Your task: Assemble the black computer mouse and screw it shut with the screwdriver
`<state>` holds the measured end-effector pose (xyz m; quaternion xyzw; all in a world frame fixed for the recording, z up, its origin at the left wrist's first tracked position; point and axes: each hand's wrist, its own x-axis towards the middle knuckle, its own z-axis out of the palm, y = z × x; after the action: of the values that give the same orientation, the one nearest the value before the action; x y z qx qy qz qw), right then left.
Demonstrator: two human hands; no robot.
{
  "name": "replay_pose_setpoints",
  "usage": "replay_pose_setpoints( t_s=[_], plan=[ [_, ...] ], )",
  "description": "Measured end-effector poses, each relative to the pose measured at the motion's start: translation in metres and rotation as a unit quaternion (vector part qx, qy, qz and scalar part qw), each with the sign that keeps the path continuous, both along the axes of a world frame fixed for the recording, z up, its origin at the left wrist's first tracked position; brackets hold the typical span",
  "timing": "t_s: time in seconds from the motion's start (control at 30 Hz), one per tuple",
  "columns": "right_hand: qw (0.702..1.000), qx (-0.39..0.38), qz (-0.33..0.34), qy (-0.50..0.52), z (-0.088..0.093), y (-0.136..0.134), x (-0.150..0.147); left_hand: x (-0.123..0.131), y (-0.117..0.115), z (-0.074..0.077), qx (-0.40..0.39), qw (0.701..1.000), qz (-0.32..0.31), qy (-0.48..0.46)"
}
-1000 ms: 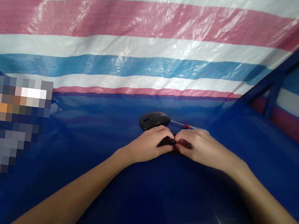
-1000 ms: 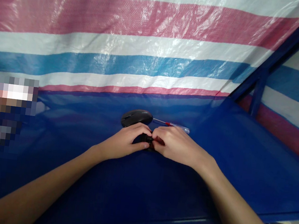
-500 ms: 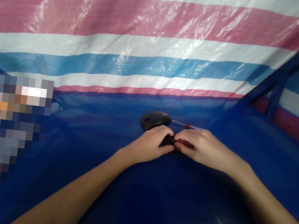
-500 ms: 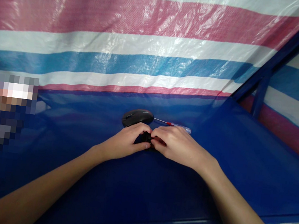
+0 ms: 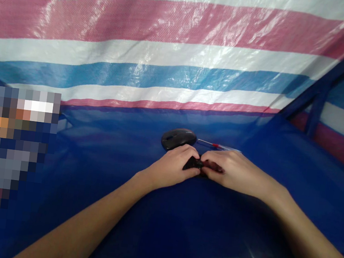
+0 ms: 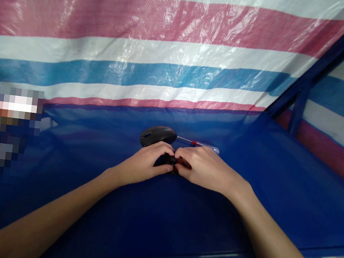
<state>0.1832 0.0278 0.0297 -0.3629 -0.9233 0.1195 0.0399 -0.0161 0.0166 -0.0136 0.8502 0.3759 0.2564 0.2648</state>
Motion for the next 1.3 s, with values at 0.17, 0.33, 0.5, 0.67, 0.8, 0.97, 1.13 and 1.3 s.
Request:
replay_pose_setpoints(
  t_s=[0.17,0.33,0.5,0.67,0.8,0.97,1.13,1.3],
  plan=[
    [0.999,0.005,0.023,0.042,-0.0026,-0.0002,0.0006,0.0013,-0.0009,0.0012,-0.01,1.0,0.02,-0.004],
    [1.0,0.002,0.005,0.023,-0.0035,0.0017,0.0004,0.0011,-0.0007,0.0012,-0.02,0.999,0.018,-0.018],
    [1.0,-0.011,0.007,0.001,-0.0008,0.0014,-0.0005,0.0004,-0.0007,0.0015,-0.022,0.999,0.021,-0.017],
    [1.0,0.002,-0.005,0.023,-0.0008,-0.0003,0.0004,0.0006,-0.0009,0.0023,-0.013,1.0,0.014,-0.013],
    [1.0,0.005,-0.002,0.017,-0.0024,0.0003,0.0002,0.0005,-0.0008,0.002,-0.012,1.0,0.015,-0.016],
    [1.0,-0.003,0.007,0.006,-0.0015,0.0002,-0.0022,0.0003,-0.0009,0.0015,-0.02,1.0,0.019,-0.013],
    [1.0,0.014,-0.001,0.008,-0.0017,-0.0015,-0.0023,0.0001,-0.001,0.0013,-0.011,1.0,0.015,-0.015],
    [1.0,0.0,-0.004,0.009,-0.004,-0.0001,-0.0017,0.0001,-0.001,0.0015,-0.008,1.0,0.014,-0.013]
  ],
)
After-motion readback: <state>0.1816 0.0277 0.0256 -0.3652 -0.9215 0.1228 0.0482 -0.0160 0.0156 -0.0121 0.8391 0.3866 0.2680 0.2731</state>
